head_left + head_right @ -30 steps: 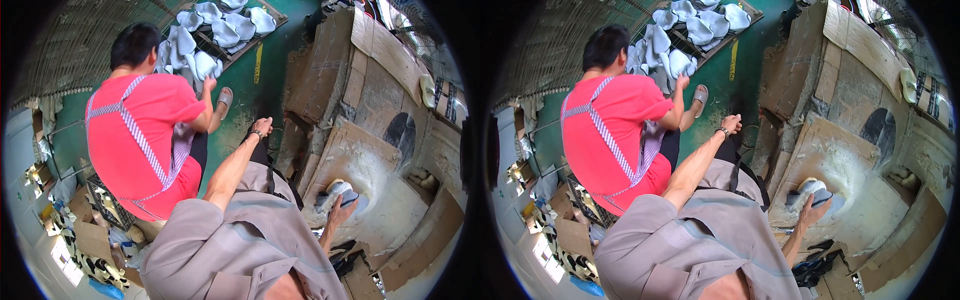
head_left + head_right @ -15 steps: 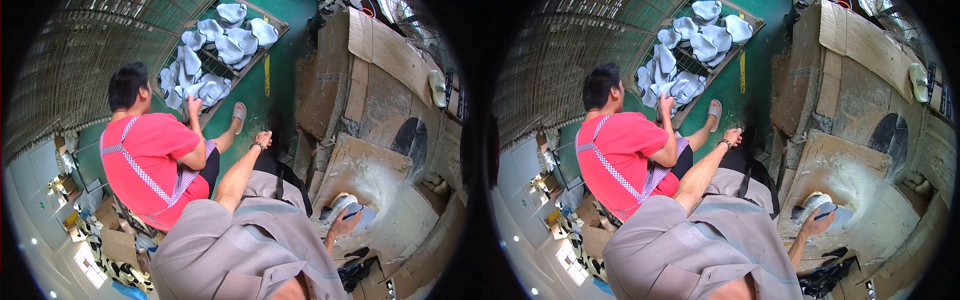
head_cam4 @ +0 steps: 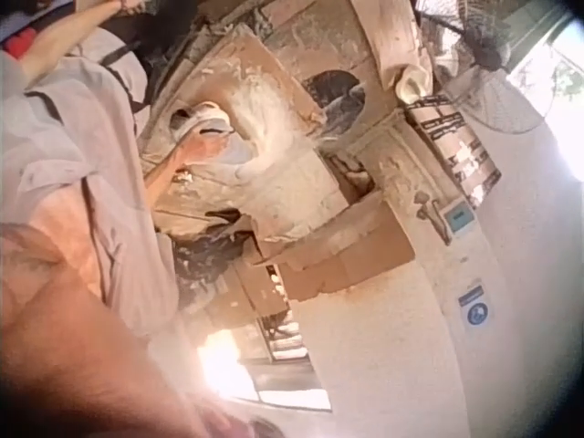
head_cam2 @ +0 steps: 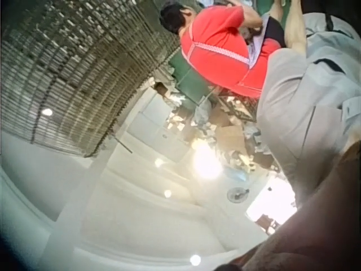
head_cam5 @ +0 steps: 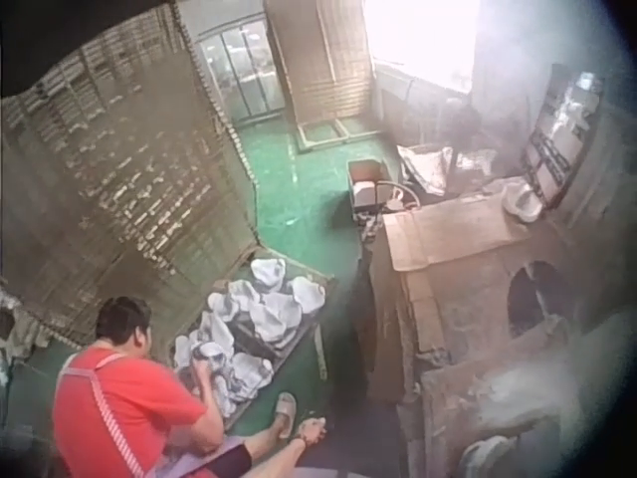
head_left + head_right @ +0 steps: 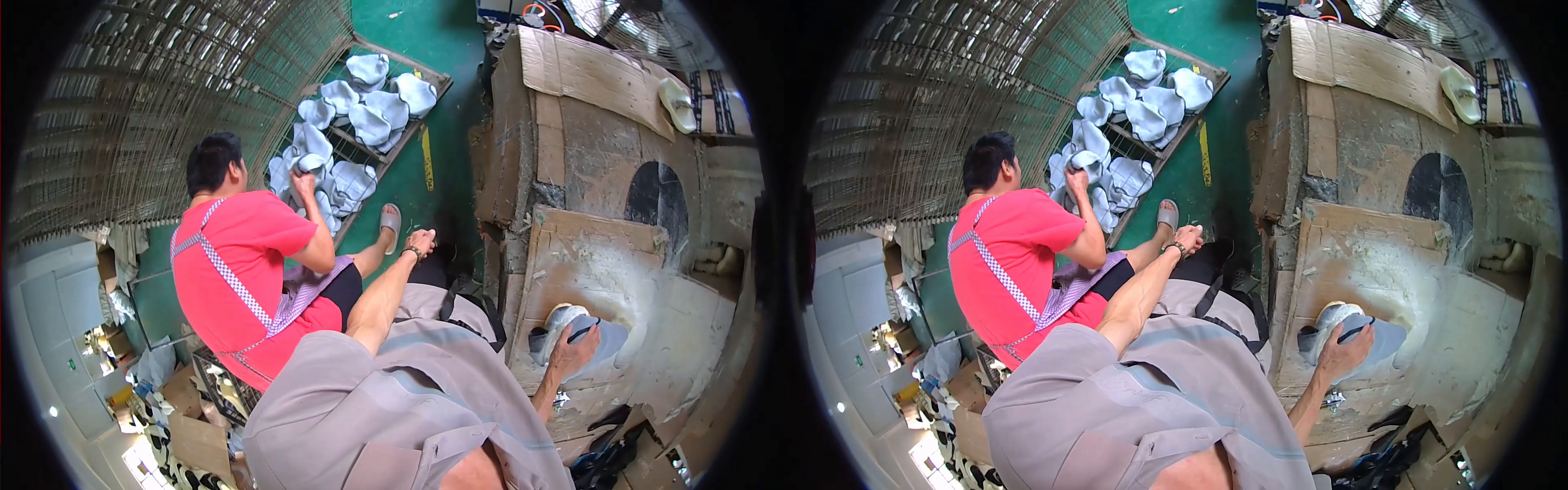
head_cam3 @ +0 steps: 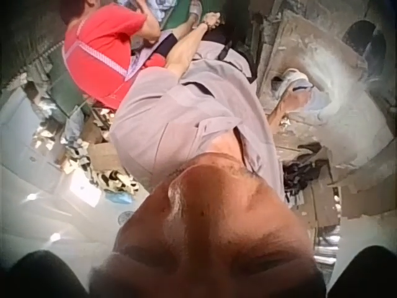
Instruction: Applying adhesive to fabric pads using a spray gun and organizing them on a rack in a factory setting.
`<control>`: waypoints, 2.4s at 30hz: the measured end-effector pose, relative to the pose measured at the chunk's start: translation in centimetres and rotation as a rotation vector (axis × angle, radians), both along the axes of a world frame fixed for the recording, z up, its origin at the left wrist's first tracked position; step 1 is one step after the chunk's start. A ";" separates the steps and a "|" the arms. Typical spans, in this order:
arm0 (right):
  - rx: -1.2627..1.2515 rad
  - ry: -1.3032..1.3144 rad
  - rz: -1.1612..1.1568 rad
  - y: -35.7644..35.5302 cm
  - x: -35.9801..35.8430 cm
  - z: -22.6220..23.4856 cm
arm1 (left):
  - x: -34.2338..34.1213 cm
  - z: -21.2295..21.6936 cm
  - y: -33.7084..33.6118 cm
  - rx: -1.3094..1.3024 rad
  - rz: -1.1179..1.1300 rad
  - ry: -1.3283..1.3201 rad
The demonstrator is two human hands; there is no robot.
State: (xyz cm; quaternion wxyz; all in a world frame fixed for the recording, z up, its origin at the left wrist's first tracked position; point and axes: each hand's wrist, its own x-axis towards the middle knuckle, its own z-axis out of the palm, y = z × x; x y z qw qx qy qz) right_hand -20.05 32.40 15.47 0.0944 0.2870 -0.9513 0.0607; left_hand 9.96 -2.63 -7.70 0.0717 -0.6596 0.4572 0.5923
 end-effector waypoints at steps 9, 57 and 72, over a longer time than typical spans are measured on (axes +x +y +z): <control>0.032 0.065 -0.087 1.6 0.0 -0.1 | 2.9 1.7 4.1 -0.052 0.277 0.260; -0.068 -0.137 0.016 3.6 -1.8 0.3 | 1.2 1.5 9.4 0.000 -0.066 0.070; -0.065 -0.133 0.012 3.3 -1.7 0.4 | 1.2 0.7 9.9 0.009 -0.100 0.092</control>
